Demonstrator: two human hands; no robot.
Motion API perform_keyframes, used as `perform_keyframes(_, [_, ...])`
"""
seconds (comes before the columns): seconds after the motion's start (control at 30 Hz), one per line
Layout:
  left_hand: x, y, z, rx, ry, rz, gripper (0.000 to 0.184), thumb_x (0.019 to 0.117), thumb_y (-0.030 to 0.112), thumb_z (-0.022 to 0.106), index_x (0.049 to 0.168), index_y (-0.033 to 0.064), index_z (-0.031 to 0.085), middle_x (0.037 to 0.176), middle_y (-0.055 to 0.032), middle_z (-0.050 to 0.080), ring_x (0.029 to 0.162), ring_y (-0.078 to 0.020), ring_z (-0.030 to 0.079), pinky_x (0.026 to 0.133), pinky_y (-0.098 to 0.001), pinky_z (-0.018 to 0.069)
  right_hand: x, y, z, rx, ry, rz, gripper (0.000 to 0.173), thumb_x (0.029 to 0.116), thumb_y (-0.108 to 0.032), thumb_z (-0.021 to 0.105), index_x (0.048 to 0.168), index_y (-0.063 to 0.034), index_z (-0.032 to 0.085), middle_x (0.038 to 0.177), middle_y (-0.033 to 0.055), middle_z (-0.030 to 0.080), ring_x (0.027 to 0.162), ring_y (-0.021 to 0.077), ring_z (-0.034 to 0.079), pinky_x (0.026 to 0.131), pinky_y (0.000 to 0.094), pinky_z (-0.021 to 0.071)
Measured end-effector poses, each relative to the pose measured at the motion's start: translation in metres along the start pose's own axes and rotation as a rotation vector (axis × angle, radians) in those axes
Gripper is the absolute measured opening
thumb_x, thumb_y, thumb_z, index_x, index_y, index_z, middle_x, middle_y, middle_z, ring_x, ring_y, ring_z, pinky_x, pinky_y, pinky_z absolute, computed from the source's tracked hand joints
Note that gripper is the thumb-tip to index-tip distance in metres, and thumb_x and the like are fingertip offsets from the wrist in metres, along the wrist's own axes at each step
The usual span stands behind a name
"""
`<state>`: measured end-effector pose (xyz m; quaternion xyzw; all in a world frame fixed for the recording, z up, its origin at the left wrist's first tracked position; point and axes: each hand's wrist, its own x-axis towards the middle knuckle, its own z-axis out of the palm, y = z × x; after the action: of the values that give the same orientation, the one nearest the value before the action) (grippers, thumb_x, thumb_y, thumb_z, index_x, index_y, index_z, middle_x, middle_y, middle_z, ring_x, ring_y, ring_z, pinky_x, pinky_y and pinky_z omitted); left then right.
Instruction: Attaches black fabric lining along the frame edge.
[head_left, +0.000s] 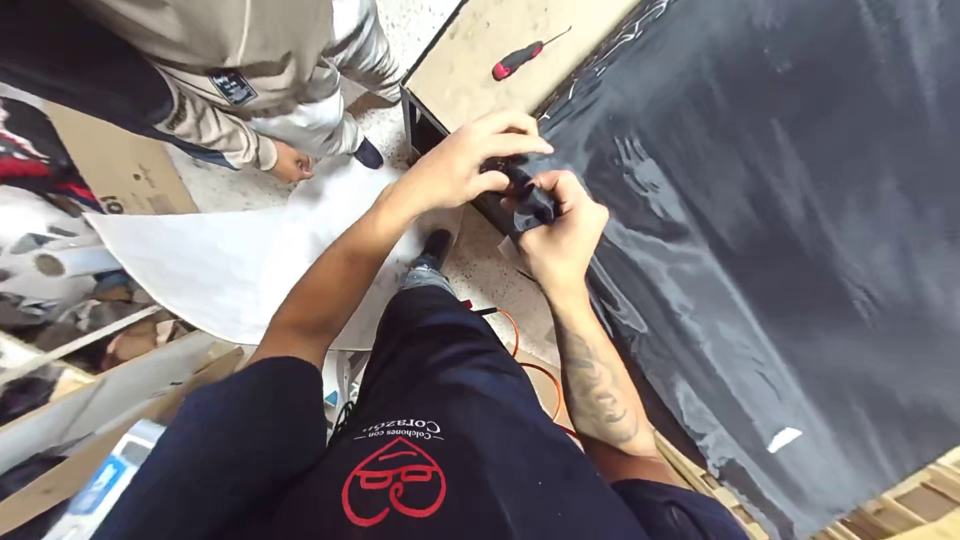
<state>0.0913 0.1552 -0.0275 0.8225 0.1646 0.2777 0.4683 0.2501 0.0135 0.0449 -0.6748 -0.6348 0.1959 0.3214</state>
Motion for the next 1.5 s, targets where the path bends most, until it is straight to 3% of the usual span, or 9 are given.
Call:
perform_keyframes(0.07, [0.031,-0.015,0.001,0.082,-0.088,0.107,0.018,0.0931,0.008,0.066,0.104,0.0096,0.080,0.109,-0.0106,0.072,0.109,-0.0222,0.066,0.099,-0.0386,0.0520,0.001,-0.006,0.001,-0.062,-0.032,-0.025,0.034,0.0833,-0.004,0.078,0.116,-0.0075,0.071,0.094,0.0072,0.075,0.078,0.0177,0.072,0.065,0.0381,0.0590])
perform_keyframes(0.17, [0.061,-0.036,-0.001,0.068,-0.123,0.152,0.015,0.0947,0.020,0.068,0.094,0.0116,0.081,0.096,-0.0043,0.074,0.098,-0.0140,0.069,0.091,-0.0336,0.0542,0.009,0.000,0.006,-0.076,0.007,-0.096,0.016,0.0898,-0.006,0.072,0.105,-0.0063,0.076,0.092,0.0090,0.071,0.083,0.0190,0.070,0.073,0.0367,0.0572])
perform_keyframes(0.27, [0.056,-0.040,0.003,-0.021,-0.028,0.064,0.015,0.0936,0.020,0.071,0.098,0.0086,0.080,0.104,-0.0065,0.073,0.103,-0.0137,0.067,0.093,-0.0312,0.0542,0.032,0.028,0.009,0.012,0.089,-0.117,0.008,0.0895,-0.006,0.073,0.097,-0.0062,0.076,0.094,0.0080,0.074,0.089,0.0164,0.072,0.080,0.0344,0.0590])
perform_keyframes(0.33, [0.046,-0.039,0.009,-0.168,0.101,-0.055,0.016,0.0957,0.020,0.072,0.104,0.0065,0.076,0.106,-0.0053,0.071,0.098,-0.0113,0.068,0.084,-0.0267,0.0586,0.049,0.051,0.015,0.105,0.136,-0.137,0.006,0.0860,-0.007,0.076,0.092,-0.0064,0.077,0.091,0.0062,0.076,0.087,0.0138,0.073,0.081,0.0334,0.0611])
perform_keyframes(0.47, [0.017,-0.039,0.001,-0.489,0.068,-0.098,0.051,0.0908,0.026,0.076,0.133,0.0010,0.062,0.124,-0.0100,0.067,0.101,-0.0161,0.068,0.085,-0.0318,0.0599,0.057,0.067,0.022,0.192,0.162,-0.148,0.003,0.0828,-0.005,0.075,0.085,-0.0056,0.076,0.086,0.0063,0.075,0.082,0.0135,0.072,0.075,0.0334,0.0594])
perform_keyframes(0.6, [0.014,-0.031,0.008,-0.313,0.081,-0.193,0.061,0.0757,0.035,0.091,0.125,0.0071,0.068,0.121,-0.0056,0.065,0.088,-0.0100,0.066,0.069,-0.0239,0.0585,0.058,0.073,0.031,0.290,0.207,-0.183,0.004,0.0808,-0.003,0.077,0.079,-0.0041,0.073,0.083,0.0097,0.074,0.083,0.0188,0.073,0.076,0.0366,0.0604])
perform_keyframes(1.03, [0.038,-0.039,-0.010,-0.278,-0.052,-0.165,0.024,0.0771,0.026,0.090,0.081,0.0079,0.075,0.107,-0.0056,0.069,0.097,-0.0135,0.069,0.074,-0.0275,0.0626,0.063,0.073,0.036,0.491,0.255,-0.264,0.014,0.0775,-0.002,0.079,0.071,-0.0027,0.067,0.078,0.0127,0.072,0.078,0.0218,0.071,0.070,0.0368,0.0578])
perform_keyframes(1.2, [0.049,-0.033,-0.018,-0.215,-0.174,-0.198,0.030,0.0731,0.036,0.092,0.079,0.0113,0.075,0.105,-0.0035,0.069,0.094,-0.0097,0.067,0.070,-0.0240,0.0596,0.060,0.077,0.037,0.738,0.272,-0.257,0.016,0.0766,0.002,0.080,0.072,-0.0019,0.065,0.078,0.0137,0.072,0.075,0.0232,0.073,0.069,0.0382,0.0612])
perform_keyframes(1.5, [0.062,-0.048,-0.022,-0.215,-0.271,-0.162,0.019,0.0785,0.027,0.087,0.076,0.0127,0.075,0.103,-0.0008,0.070,0.100,-0.0096,0.063,0.084,-0.0272,0.0535,0.057,0.081,0.037,0.715,0.310,-0.213,0.020,0.0754,0.005,0.084,0.073,-0.0011,0.065,0.078,0.0118,0.073,0.075,0.0210,0.073,0.071,0.0364,0.0618])
